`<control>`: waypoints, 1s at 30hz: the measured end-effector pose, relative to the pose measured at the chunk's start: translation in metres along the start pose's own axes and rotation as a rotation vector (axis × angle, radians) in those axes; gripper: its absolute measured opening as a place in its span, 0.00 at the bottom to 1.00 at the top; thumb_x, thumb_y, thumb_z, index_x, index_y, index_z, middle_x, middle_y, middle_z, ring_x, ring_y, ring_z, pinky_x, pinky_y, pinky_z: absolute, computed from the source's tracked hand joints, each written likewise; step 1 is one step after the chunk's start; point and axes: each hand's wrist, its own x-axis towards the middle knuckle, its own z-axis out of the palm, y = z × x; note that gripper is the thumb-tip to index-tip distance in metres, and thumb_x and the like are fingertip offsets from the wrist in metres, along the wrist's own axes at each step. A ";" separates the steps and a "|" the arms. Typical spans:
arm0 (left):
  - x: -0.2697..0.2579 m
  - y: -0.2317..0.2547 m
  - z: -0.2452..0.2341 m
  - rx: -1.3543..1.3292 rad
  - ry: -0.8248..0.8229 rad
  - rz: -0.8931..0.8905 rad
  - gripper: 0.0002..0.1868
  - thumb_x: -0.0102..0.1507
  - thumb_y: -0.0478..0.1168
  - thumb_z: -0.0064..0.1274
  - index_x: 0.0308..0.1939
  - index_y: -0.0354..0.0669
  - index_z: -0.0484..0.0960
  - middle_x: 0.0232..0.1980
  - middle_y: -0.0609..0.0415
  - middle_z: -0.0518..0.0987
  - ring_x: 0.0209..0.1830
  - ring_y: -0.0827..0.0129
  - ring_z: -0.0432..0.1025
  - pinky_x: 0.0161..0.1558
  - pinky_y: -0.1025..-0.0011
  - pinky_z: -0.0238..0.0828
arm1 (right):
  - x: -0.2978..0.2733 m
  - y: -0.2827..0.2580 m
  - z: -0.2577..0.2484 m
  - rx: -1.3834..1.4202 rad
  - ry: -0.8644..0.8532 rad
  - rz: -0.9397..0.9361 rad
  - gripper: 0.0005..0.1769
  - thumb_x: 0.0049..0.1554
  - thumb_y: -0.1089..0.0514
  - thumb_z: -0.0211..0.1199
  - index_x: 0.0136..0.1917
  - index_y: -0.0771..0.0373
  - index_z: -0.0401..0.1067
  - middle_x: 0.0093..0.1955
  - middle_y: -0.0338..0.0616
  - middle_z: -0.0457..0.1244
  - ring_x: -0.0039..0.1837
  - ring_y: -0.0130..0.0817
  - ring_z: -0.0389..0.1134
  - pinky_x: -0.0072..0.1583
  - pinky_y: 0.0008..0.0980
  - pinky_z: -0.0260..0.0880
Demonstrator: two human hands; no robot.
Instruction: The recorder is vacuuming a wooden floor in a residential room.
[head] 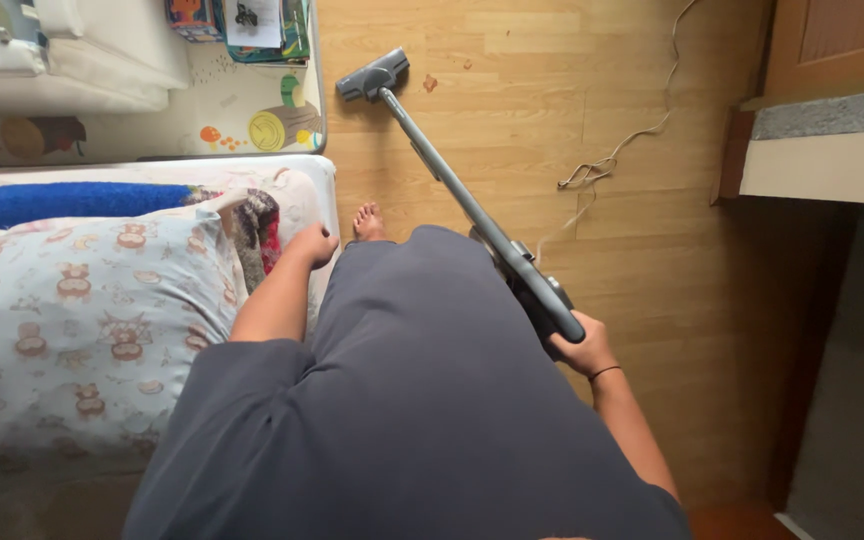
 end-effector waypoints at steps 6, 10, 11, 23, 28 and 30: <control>0.026 0.043 -0.023 0.030 0.069 0.089 0.25 0.62 0.52 0.52 0.55 0.38 0.81 0.54 0.35 0.81 0.57 0.45 0.75 0.59 0.56 0.71 | 0.026 0.007 0.005 0.116 -0.097 -0.083 0.17 0.45 0.61 0.66 0.49 0.68 0.75 0.38 0.38 0.65 0.40 0.24 0.63 0.44 0.31 0.70; 0.038 0.059 -0.019 0.025 0.088 0.191 0.24 0.62 0.51 0.53 0.54 0.37 0.81 0.54 0.36 0.81 0.56 0.45 0.74 0.57 0.55 0.71 | 0.044 -0.030 0.008 0.162 -0.145 -0.069 0.17 0.44 0.62 0.66 0.49 0.67 0.74 0.37 0.37 0.65 0.40 0.24 0.64 0.43 0.31 0.71; 0.037 0.063 -0.018 0.000 0.077 0.188 0.24 0.62 0.51 0.53 0.54 0.37 0.81 0.53 0.36 0.81 0.56 0.45 0.75 0.57 0.57 0.72 | 0.043 -0.045 0.010 0.139 -0.191 -0.021 0.15 0.44 0.63 0.66 0.47 0.67 0.73 0.36 0.39 0.65 0.38 0.27 0.64 0.41 0.32 0.70; 0.016 -0.007 0.006 -0.008 0.014 0.060 0.24 0.62 0.51 0.54 0.53 0.36 0.83 0.53 0.34 0.82 0.56 0.46 0.77 0.59 0.58 0.72 | 0.037 -0.080 0.030 -0.059 -0.247 -0.106 0.13 0.44 0.57 0.72 0.38 0.64 0.70 0.32 0.42 0.64 0.36 0.29 0.62 0.41 0.35 0.68; 0.007 -0.018 0.000 0.006 0.040 -0.023 0.26 0.61 0.54 0.56 0.54 0.37 0.81 0.55 0.35 0.81 0.58 0.45 0.75 0.60 0.56 0.71 | 0.033 -0.094 0.030 -0.073 -0.266 -0.080 0.17 0.42 0.55 0.74 0.38 0.64 0.69 0.33 0.45 0.64 0.37 0.29 0.62 0.41 0.36 0.68; 0.000 -0.014 -0.004 -0.021 0.058 0.008 0.25 0.62 0.53 0.55 0.53 0.39 0.82 0.55 0.35 0.80 0.59 0.45 0.74 0.60 0.56 0.69 | 0.030 -0.106 0.030 -0.159 -0.296 -0.097 0.20 0.41 0.53 0.75 0.39 0.65 0.69 0.35 0.49 0.65 0.38 0.33 0.64 0.44 0.37 0.68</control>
